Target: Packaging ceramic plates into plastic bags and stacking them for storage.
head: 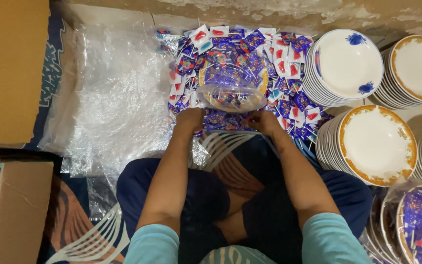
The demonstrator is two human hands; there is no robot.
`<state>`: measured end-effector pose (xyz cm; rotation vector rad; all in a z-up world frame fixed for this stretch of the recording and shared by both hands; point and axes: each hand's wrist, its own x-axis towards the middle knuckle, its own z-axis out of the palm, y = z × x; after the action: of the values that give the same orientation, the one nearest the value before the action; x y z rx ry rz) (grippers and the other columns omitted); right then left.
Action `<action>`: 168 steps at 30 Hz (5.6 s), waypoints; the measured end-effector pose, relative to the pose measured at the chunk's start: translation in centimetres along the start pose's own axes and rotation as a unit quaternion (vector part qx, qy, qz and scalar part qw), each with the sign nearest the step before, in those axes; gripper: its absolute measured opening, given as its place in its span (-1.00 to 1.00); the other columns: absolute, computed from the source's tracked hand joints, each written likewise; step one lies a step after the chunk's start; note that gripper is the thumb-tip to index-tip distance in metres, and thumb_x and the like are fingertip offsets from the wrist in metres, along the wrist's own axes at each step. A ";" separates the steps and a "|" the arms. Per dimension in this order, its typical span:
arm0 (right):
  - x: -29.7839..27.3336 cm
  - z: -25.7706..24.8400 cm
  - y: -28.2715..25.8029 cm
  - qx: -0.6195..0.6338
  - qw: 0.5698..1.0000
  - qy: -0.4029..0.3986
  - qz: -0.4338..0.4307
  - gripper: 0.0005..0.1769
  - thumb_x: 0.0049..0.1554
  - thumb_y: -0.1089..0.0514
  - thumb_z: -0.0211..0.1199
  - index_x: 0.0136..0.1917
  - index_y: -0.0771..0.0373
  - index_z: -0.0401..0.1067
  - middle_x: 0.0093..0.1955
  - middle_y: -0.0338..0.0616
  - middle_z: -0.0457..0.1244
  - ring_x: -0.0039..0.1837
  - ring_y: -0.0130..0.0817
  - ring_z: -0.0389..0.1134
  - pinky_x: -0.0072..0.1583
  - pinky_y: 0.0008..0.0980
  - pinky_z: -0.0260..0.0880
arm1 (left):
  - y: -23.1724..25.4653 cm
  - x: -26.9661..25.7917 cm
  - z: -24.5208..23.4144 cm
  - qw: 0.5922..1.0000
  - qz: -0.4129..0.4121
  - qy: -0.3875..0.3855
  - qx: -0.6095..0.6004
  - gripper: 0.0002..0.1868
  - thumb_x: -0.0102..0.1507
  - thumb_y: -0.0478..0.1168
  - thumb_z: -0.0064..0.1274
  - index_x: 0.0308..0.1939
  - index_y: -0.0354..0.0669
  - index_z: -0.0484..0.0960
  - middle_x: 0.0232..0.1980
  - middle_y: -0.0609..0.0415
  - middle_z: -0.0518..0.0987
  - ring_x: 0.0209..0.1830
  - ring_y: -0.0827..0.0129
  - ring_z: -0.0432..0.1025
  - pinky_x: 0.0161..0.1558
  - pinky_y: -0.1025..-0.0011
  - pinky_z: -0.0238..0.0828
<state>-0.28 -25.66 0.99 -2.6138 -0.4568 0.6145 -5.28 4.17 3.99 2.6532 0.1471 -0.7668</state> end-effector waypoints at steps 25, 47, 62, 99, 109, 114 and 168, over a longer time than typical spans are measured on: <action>2.7 -3.4 -9.0 0.781 0.599 0.089 0.154 -0.70 0.15 0.54 0.14 0.15 0.46 0.26 -0.05 0.05 0.26 -0.08 -0.12 0.47 -0.01 -0.28 0.64 | 4.3 5.0 1.5 0.911 -0.029 0.216 -0.349 -0.76 0.24 -0.13 0.09 -0.07 -0.11 0.68 -0.17 -0.04 0.73 0.01 -0.07 0.59 0.09 -0.06 0.48; 4.1 -2.1 -6.6 0.536 0.807 0.209 0.133 -0.83 0.15 0.22 0.14 -0.17 0.36 0.48 -0.36 0.05 0.27 -0.33 -0.20 0.32 -0.35 -0.21 0.21 | 3.9 6.3 2.8 0.908 -0.029 0.263 -0.326 -0.74 0.24 -0.11 0.07 -0.10 -0.12 0.72 -0.24 -0.06 0.73 -0.08 -0.17 0.60 0.00 -0.06 0.53; 4.6 -2.1 -5.3 0.698 0.680 0.126 0.184 -0.94 0.23 0.27 0.05 -0.01 0.20 0.31 -0.36 -0.26 0.19 -0.42 -0.54 0.15 -0.44 -0.63 0.09 | 6.2 3.0 1.3 0.907 -0.035 0.247 -0.339 -0.72 0.22 -0.10 0.08 -0.02 -0.01 0.71 -0.25 -0.05 0.73 -0.12 -0.13 0.62 0.00 -0.05 0.54; -2.4 -0.6 -5.6 -0.175 0.984 -0.023 0.006 -0.41 0.19 0.18 0.00 0.44 -0.28 0.29 0.36 0.07 0.19 0.33 0.11 0.36 0.21 0.12 0.42 | -1.6 6.4 5.6 0.986 -0.066 0.102 -0.114 -0.65 0.22 -0.05 0.14 -0.01 -0.16 0.65 -0.05 -0.26 0.67 0.07 -0.23 0.55 0.09 -0.11 0.52; -2.4 0.7 -3.1 -0.186 0.982 0.026 -0.034 -0.50 0.22 0.21 -0.03 0.38 -0.16 0.32 0.25 0.06 0.24 0.13 0.12 0.46 0.09 0.08 0.48 | 3.3 -0.8 0.4 0.979 -0.101 0.058 -0.167 -0.45 0.15 0.03 0.21 0.03 -0.37 0.64 0.04 -0.29 0.65 0.18 -0.30 0.49 0.18 -0.14 0.45; -2.1 3.1 0.3 -0.225 0.936 0.224 -0.151 -0.83 0.22 0.03 0.06 0.03 -0.07 0.45 -0.05 -0.09 0.30 -0.08 -0.01 0.46 -0.19 0.00 0.46 | 2.3 1.1 2.9 0.980 -0.092 0.075 -0.161 -0.58 0.13 -0.12 0.16 -0.03 -0.33 0.70 -0.03 -0.30 0.67 0.12 -0.29 0.53 0.15 -0.13 0.47; 1.5 -0.7 -3.4 0.530 0.825 0.087 0.177 -0.79 0.25 0.11 0.16 0.10 0.24 0.39 -0.41 -0.04 0.33 -0.47 -0.31 0.33 -0.50 -0.40 0.33 | 4.2 6.3 4.5 0.966 0.057 0.155 -0.197 -0.80 0.09 -0.03 0.22 -0.35 -0.02 0.76 -0.30 -0.10 0.68 -0.13 -0.15 0.61 -0.05 0.01 0.57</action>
<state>0.62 -22.39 2.62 -1.6221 0.3785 0.5101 -1.30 -1.38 -1.53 2.3546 0.2023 -0.2469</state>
